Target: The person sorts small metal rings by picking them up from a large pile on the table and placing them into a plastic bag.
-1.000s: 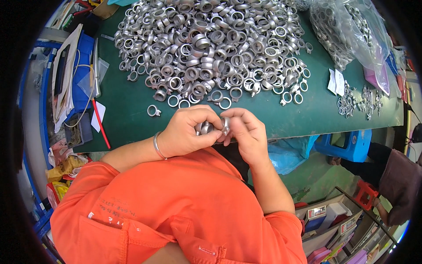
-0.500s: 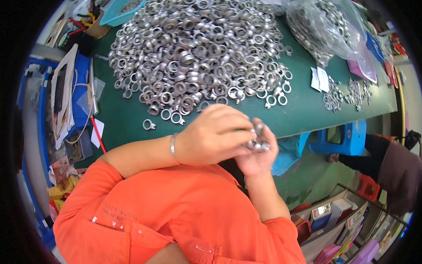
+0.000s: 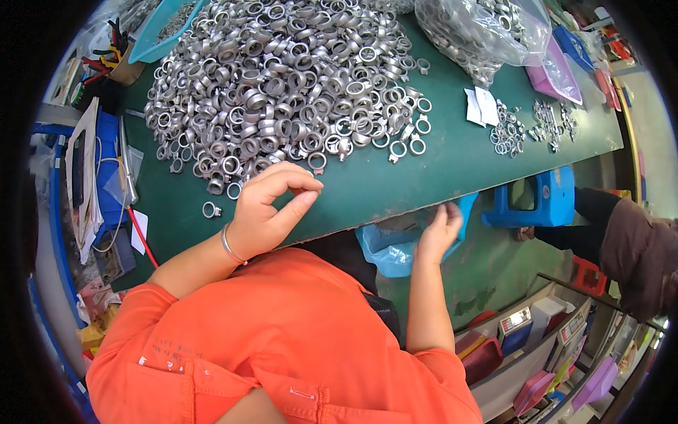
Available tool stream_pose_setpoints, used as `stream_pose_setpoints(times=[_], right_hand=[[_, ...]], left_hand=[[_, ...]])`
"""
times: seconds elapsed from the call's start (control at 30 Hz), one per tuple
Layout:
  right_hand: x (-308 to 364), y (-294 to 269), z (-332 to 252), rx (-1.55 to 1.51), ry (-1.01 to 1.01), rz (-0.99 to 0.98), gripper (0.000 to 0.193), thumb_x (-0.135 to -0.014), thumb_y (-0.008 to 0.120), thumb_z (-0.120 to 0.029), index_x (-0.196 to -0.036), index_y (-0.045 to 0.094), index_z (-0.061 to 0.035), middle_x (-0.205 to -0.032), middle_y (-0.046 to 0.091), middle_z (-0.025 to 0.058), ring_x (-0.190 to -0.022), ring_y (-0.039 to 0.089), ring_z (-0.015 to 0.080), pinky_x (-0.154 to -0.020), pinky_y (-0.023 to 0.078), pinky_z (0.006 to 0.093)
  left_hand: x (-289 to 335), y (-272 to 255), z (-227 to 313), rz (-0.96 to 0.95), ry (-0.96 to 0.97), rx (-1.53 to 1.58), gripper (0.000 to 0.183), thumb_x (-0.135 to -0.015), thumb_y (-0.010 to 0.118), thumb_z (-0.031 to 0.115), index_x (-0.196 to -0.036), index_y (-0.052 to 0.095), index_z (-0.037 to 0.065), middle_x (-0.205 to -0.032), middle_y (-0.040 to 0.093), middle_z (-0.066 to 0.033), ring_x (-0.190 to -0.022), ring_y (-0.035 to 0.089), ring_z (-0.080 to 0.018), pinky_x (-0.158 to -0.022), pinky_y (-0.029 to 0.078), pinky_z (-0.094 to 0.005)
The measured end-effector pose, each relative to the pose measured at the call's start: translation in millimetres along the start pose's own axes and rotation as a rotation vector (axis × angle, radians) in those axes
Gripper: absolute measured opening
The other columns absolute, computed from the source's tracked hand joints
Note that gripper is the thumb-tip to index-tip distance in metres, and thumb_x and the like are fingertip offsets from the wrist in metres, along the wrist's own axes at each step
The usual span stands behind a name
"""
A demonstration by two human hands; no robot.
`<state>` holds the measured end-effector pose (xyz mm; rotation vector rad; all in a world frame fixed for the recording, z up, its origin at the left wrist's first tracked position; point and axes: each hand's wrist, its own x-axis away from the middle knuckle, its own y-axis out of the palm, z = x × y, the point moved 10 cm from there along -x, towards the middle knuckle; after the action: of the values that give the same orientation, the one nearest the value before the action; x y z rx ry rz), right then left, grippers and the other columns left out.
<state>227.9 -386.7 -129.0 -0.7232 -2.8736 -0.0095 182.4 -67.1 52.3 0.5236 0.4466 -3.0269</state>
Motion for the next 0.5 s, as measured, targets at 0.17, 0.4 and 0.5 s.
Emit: stream_pose_setpoints(times=[0.17,0.4,0.5], right_hand=[[59,87,-150,0.404,-0.816,-0.277,0.008,-0.078,0.062,-0.004,-0.083,0.055,-0.0031,-0.078,0.051,0.0038,-0.07,0.047,0.0158,-0.067,0.04,0.0279],[63,155,-143,0.853,-0.961,-0.475,0.015,-0.072,0.07,-0.016,-0.08,0.06,-0.0063,-0.082,0.052,0.0085,-0.078,0.05,0.0285,-0.069,0.039,0.038],[65,147,-123,0.234,-0.473,-0.731,0.009,-0.077,0.064,-0.001,-0.085,0.059,-0.002,-0.087,0.055,0.0059,-0.073,0.055,0.0147,-0.062,0.043,0.0251]], left_hand=[[4,11,-8,-0.022,-0.073,0.042,0.01,-0.078,0.06,-0.002,-0.087,0.062,-0.001,-0.083,0.06,-0.0088,-0.074,0.058,-0.0156,-0.067,0.047,-0.026],[4,18,-3,-0.082,-0.062,0.069,0.011,-0.078,0.06,-0.002,-0.089,0.062,-0.001,-0.084,0.059,-0.008,-0.074,0.057,-0.0148,-0.066,0.047,-0.0252],[11,13,-22,-0.095,-0.196,0.054,0.012,-0.08,0.059,-0.002,-0.091,0.061,-0.003,-0.086,0.058,-0.0073,-0.075,0.057,-0.0115,-0.065,0.047,-0.0225]])
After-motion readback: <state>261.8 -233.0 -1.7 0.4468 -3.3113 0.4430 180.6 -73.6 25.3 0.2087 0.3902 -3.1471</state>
